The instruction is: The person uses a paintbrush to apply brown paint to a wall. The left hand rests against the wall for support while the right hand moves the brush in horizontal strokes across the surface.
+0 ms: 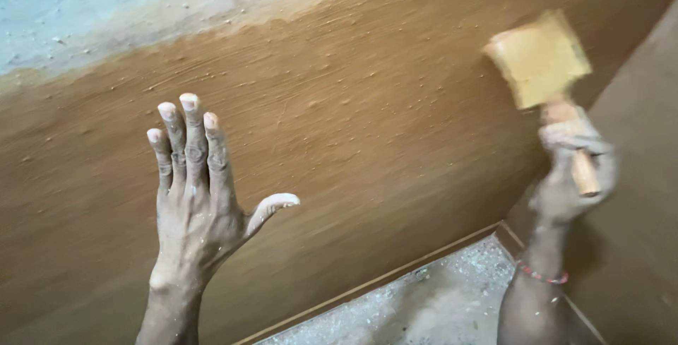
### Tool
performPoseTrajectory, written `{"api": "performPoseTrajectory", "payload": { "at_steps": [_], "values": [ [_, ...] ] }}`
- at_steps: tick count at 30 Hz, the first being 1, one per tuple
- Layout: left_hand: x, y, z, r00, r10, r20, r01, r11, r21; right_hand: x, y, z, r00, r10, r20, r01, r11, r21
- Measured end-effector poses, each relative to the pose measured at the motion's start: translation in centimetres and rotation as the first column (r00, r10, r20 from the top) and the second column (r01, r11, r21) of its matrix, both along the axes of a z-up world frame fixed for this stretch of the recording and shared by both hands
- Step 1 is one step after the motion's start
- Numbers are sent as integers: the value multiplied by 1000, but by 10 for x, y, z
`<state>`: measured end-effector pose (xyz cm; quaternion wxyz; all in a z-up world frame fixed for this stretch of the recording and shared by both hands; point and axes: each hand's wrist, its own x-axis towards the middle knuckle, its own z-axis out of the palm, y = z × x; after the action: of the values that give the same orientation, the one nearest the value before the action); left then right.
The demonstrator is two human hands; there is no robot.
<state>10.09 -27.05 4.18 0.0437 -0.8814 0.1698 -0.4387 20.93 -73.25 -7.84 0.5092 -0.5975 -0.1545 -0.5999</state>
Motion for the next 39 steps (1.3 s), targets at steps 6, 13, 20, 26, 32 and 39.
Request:
{"api": "performPoseTrajectory", "payload": {
  "at_steps": [6,13,20,26,32,39],
  "values": [
    [11,10,9,999,41,-35,-41,999,16,18,5,32,999,33,32,-33,999,0],
    [-10,11,14,999,-2,50,0,999,36,-52,154,48,931,358,-77,-364,882,-301],
    [-58,15,7,996,-11,92,10,1000,15,-95,260,50,541,796,-270,-815,418,-401],
    [-55,34,3,997,33,72,-34,999,9,-66,260,41,598,782,-174,-793,545,-273],
    [-43,45,-3,998,48,-38,-48,999,0,-33,170,32,916,402,-7,-401,910,-104],
    [-39,56,-12,995,56,-85,-58,998,-16,-21,95,9,997,79,19,-79,997,23]
  ]
}}
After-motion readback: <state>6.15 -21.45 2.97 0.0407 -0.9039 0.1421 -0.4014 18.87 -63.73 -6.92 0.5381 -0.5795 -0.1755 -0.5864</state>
